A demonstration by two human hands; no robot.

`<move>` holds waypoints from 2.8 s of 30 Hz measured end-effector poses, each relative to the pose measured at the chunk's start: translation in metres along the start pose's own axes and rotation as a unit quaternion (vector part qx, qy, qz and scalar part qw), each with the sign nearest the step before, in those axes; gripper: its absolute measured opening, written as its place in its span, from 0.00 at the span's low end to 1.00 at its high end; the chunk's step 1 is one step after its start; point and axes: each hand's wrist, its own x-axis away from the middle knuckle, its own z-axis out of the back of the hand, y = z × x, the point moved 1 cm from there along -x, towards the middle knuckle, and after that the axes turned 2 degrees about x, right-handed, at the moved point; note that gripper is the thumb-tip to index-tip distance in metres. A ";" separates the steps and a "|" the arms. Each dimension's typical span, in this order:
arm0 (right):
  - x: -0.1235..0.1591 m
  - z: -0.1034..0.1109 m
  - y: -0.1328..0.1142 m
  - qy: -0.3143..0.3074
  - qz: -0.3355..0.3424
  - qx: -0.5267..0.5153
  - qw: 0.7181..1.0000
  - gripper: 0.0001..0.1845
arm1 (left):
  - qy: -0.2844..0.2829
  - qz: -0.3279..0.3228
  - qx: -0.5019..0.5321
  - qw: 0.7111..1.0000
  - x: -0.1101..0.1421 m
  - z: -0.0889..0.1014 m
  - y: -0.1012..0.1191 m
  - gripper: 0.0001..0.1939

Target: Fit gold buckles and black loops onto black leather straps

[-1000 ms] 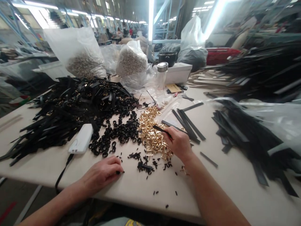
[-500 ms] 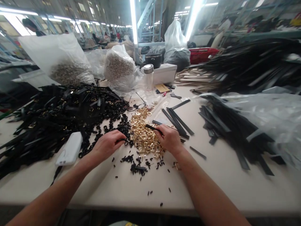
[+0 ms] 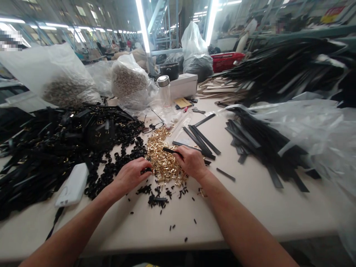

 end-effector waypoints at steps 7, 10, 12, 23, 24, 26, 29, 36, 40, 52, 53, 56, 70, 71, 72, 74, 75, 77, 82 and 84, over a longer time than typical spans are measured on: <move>-0.002 0.003 0.004 0.011 -0.014 0.010 1.000 0.09 | 0.000 -0.030 0.007 1.000 -0.022 -0.011 0.028 0.04; -0.002 0.002 0.005 0.008 -0.016 0.014 1.000 0.09 | 0.003 -0.040 0.001 0.999 -0.031 -0.021 0.036 0.03; -0.002 0.000 0.005 0.009 -0.014 0.016 1.000 0.09 | 0.005 -0.044 0.004 0.999 -0.036 -0.025 0.038 0.02; -0.001 0.001 0.003 -0.005 -0.012 0.016 1.000 0.08 | -0.007 -0.060 0.033 0.998 -0.029 -0.024 0.026 0.09; -0.001 0.002 0.002 -0.005 -0.011 0.013 1.000 0.08 | -0.004 -0.057 0.036 0.998 -0.026 -0.023 0.025 0.09; -0.002 0.002 0.002 -0.002 -0.007 0.010 1.000 0.08 | 0.004 -0.046 0.046 0.998 -0.019 -0.019 0.023 0.07; -0.002 0.002 0.002 0.006 0.000 0.007 1.000 0.08 | 0.050 -0.003 0.076 0.996 -0.004 -0.008 0.008 0.07; 0.000 0.000 -0.001 -0.004 0.017 -0.001 1.000 0.08 | 0.125 0.083 0.053 0.987 0.023 0.016 -0.035 0.07; 0.000 -0.001 0.000 -0.008 0.014 -0.008 1.000 0.07 | 0.071 0.019 0.060 0.996 0.013 0.007 -0.017 0.07; -0.001 0.001 0.005 -0.005 -0.014 0.012 1.000 0.07 | 0.041 -0.095 -0.021 0.994 -0.043 -0.029 0.024 0.04; -0.001 0.001 0.004 -0.007 -0.013 0.013 1.000 0.08 | 0.044 -0.096 -0.015 0.994 -0.042 -0.029 0.023 0.05; -0.001 0.002 0.002 -0.018 -0.011 0.011 1.000 0.08 | 0.058 -0.090 0.008 0.994 -0.036 -0.028 0.022 0.06; -0.002 0.009 -0.005 -0.010 -0.043 -0.140 0.989 0.10 | 0.151 0.193 0.583 0.775 -0.032 -0.013 0.017 0.12; -0.002 0.009 -0.006 -0.016 -0.040 -0.157 0.987 0.10 | 0.148 0.198 0.608 0.754 -0.032 -0.013 0.019 0.12; -0.002 0.009 -0.007 -0.022 -0.037 -0.174 0.984 0.10 | 0.145 0.202 0.631 0.735 -0.031 -0.013 0.020 0.13; -0.001 0.008 -0.008 -0.033 -0.031 -0.205 0.978 0.10 | 0.138 0.212 0.672 0.696 -0.031 -0.014 0.021 0.14; -0.001 0.007 -0.008 -0.038 -0.029 -0.218 0.975 0.10 | 0.136 0.220 0.689 0.677 -0.031 -0.014 0.020 0.15; 0.000 0.005 -0.009 -0.044 -0.025 -0.239 0.970 0.09 | 0.132 0.232 0.715 0.645 -0.032 -0.016 0.018 0.15; 0.001 0.001 -0.011 -0.039 0.007 -0.240 0.970 0.08 | 0.110 0.231 0.755 0.604 -0.032 -0.022 0.012 0.13; 0.002 0.000 -0.013 -0.027 0.032 -0.228 0.973 0.07 | 0.096 0.234 0.771 0.584 -0.031 -0.024 0.012 0.12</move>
